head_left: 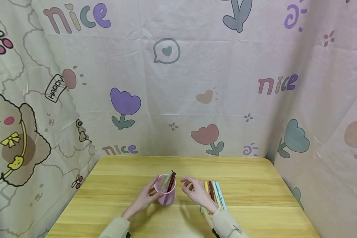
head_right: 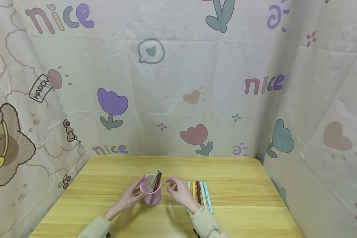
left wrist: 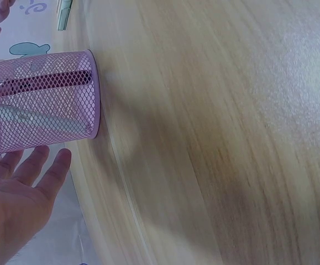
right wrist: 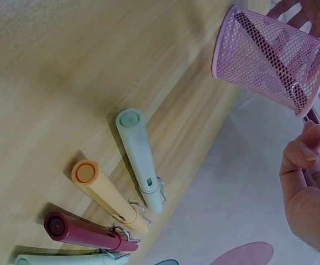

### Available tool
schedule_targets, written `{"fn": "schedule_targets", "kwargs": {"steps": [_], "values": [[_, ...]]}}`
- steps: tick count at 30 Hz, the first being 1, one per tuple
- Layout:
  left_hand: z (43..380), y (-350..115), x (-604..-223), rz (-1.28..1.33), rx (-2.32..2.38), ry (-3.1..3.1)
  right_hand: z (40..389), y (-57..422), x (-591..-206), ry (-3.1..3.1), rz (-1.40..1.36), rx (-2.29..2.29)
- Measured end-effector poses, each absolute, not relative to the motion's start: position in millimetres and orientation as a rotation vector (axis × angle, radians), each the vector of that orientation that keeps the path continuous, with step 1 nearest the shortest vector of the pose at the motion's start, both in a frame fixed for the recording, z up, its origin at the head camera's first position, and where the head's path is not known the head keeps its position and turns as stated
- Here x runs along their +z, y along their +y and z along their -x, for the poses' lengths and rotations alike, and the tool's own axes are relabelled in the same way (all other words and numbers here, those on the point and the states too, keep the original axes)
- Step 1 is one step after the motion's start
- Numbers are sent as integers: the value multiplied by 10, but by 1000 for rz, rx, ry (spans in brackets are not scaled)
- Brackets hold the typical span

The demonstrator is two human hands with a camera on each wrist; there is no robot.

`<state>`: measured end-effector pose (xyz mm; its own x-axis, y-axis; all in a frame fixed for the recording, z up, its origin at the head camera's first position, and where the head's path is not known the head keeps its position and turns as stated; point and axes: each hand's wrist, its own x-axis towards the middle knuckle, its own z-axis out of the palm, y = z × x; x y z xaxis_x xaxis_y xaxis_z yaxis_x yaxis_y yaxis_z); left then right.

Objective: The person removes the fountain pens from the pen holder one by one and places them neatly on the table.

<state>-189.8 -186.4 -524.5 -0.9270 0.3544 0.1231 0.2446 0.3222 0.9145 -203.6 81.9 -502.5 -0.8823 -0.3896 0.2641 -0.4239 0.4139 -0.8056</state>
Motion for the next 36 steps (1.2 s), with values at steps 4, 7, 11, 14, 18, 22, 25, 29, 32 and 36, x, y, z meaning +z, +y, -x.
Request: {"fn": "schedule_targets", "kwargs": {"steps": [4,7,11,14,18,22,25,29,32,36], "values": [[1899,-1868,-5247,-558,1685,2473,2041,821,-5035,-2613,-747,1512],[1903,-1867,-5248,-559,1682,2479,2047,821,-5037,-2620,-732,1530],[1906,-1863,-5247,-558,1677,2480,2069,820,-5048,-2620,-706,1555],[1906,-1862,-5248,-558,1674,2482,2093,809,-5056,-2603,-683,1556],[1906,-1858,-5248,-561,1666,2487,2121,778,-5050,-2585,-644,1544],[1911,-1850,-5258,-550,1665,2492,2156,715,-5036,-2583,-647,1528],[1915,-1845,-5270,-537,1665,2492,2201,646,-5026,-2573,-654,1504],[1920,-1847,-5282,-532,1661,2494,2282,545,-5032,-2570,-634,1416],[1923,-1850,-5288,-531,1661,2494,2334,480,-5039,-2600,-592,1354],[1927,-1844,-5283,-530,1665,2489,2371,431,-5020,-2630,-540,1352]]}}
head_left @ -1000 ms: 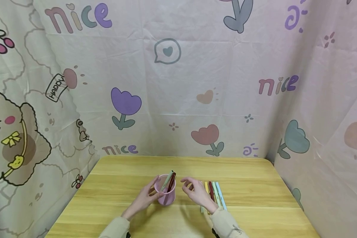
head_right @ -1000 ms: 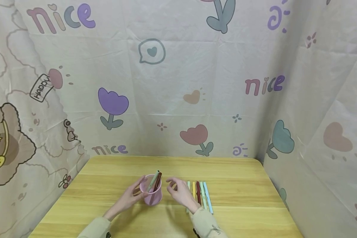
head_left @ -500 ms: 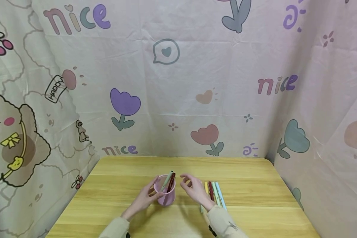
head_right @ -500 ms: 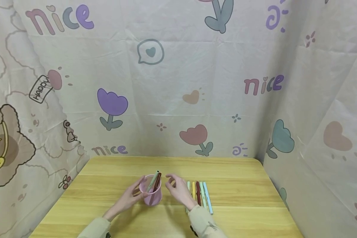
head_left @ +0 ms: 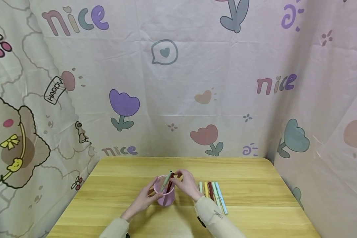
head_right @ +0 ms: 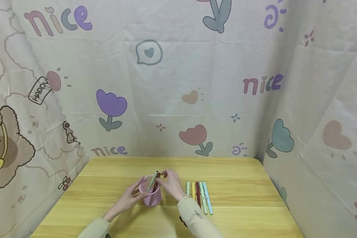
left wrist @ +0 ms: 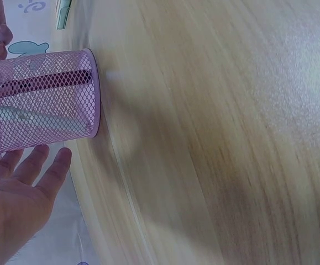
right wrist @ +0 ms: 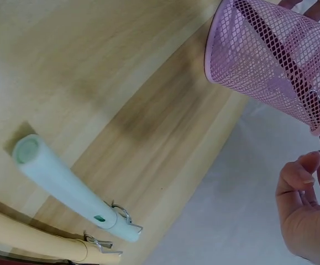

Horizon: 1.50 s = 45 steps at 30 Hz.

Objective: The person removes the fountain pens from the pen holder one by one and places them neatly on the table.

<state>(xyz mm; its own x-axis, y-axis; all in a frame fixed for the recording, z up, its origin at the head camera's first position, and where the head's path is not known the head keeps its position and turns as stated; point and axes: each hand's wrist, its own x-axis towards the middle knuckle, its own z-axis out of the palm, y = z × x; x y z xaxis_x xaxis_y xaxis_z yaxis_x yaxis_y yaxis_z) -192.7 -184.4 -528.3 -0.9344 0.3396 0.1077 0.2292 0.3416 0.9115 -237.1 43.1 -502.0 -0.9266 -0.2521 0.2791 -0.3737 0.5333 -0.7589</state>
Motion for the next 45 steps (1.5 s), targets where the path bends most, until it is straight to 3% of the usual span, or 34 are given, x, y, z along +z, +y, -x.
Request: {"fn": "schedule_targets", "kwargs": {"steps": [21,45], "values": [[1922,-1831,-5292,-507,1667,2488,2411,319,-4981,-2690,-481,1340],[1922,-1849,-5299,-588,1664,2511,2161,488,-4676,-2314,-560,1919]]}}
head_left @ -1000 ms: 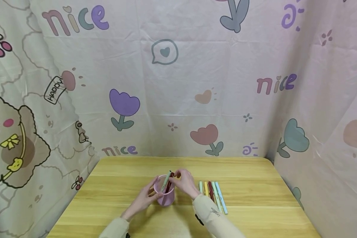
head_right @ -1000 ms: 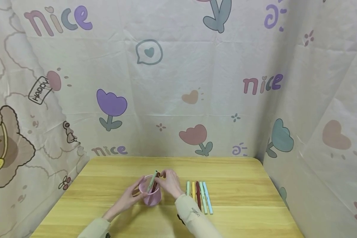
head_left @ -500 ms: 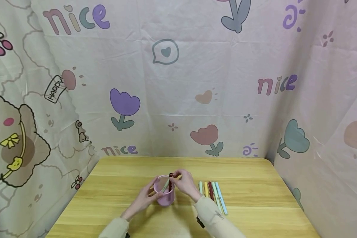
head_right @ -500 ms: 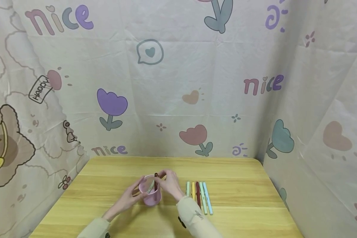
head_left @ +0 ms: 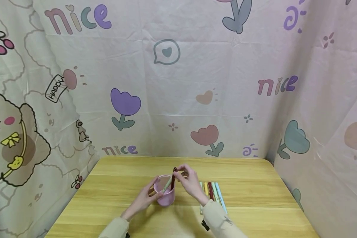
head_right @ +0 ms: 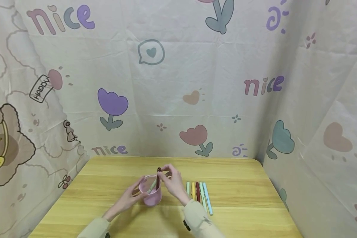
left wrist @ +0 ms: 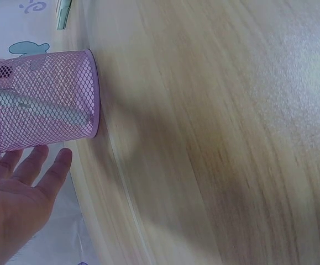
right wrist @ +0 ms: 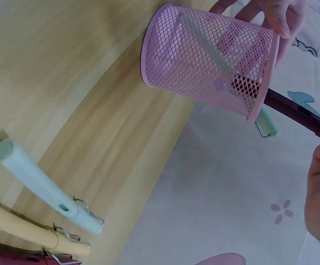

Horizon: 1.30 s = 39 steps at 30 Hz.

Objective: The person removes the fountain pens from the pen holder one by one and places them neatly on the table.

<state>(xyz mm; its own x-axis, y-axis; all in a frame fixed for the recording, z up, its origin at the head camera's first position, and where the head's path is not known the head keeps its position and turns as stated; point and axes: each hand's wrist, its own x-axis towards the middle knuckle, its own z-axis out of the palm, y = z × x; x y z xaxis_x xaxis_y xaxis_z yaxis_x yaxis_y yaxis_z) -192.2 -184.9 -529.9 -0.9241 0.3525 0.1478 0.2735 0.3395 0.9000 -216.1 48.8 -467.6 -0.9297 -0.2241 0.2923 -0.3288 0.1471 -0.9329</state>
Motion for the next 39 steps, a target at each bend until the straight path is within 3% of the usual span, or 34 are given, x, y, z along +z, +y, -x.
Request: {"fn": "schedule_targets", "kwargs": {"steps": [13,32,39], "values": [[1921,-1850,-5313,-591,1670,2519,2107,779,-4609,-2033,-821,2004],[1908,-1860,-5292,-606,1664,2513,2113,1206,-4719,-2065,-653,1917],[1900,-1855,-5295,-638,1663,2538,2099,1390,-4732,-2109,-462,1892]]}}
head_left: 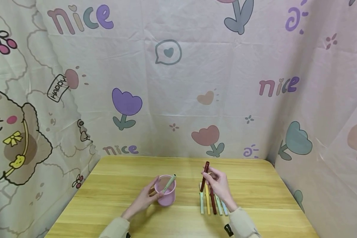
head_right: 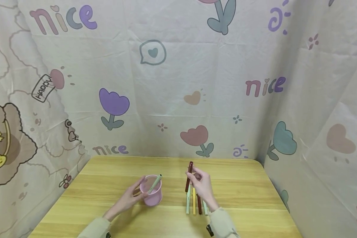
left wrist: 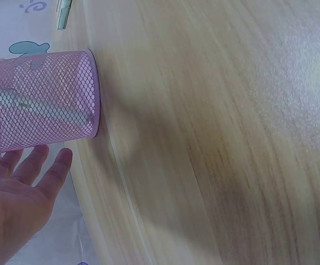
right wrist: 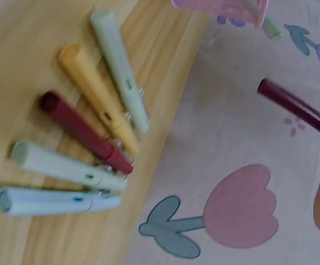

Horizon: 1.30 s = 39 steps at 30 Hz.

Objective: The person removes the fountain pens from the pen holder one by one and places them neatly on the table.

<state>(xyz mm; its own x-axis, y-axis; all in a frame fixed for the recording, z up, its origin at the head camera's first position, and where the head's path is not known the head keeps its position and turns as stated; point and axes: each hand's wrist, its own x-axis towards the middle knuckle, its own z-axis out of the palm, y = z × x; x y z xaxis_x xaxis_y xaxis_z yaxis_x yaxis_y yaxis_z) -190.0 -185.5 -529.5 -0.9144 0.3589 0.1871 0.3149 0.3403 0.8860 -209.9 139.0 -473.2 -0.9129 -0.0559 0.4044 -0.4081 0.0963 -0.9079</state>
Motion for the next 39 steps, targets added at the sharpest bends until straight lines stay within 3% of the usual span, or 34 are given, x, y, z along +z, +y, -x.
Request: {"fn": "schedule_targets", "kwargs": {"steps": [23,39], "values": [[1913,-1864,-5271,-570,1656,2499,2166,1966,-4975,-2328,-142,1701],[1930,-1853,-5303,-563,1662,2501,2175,2232,-5178,-2634,-69,1527]]}}
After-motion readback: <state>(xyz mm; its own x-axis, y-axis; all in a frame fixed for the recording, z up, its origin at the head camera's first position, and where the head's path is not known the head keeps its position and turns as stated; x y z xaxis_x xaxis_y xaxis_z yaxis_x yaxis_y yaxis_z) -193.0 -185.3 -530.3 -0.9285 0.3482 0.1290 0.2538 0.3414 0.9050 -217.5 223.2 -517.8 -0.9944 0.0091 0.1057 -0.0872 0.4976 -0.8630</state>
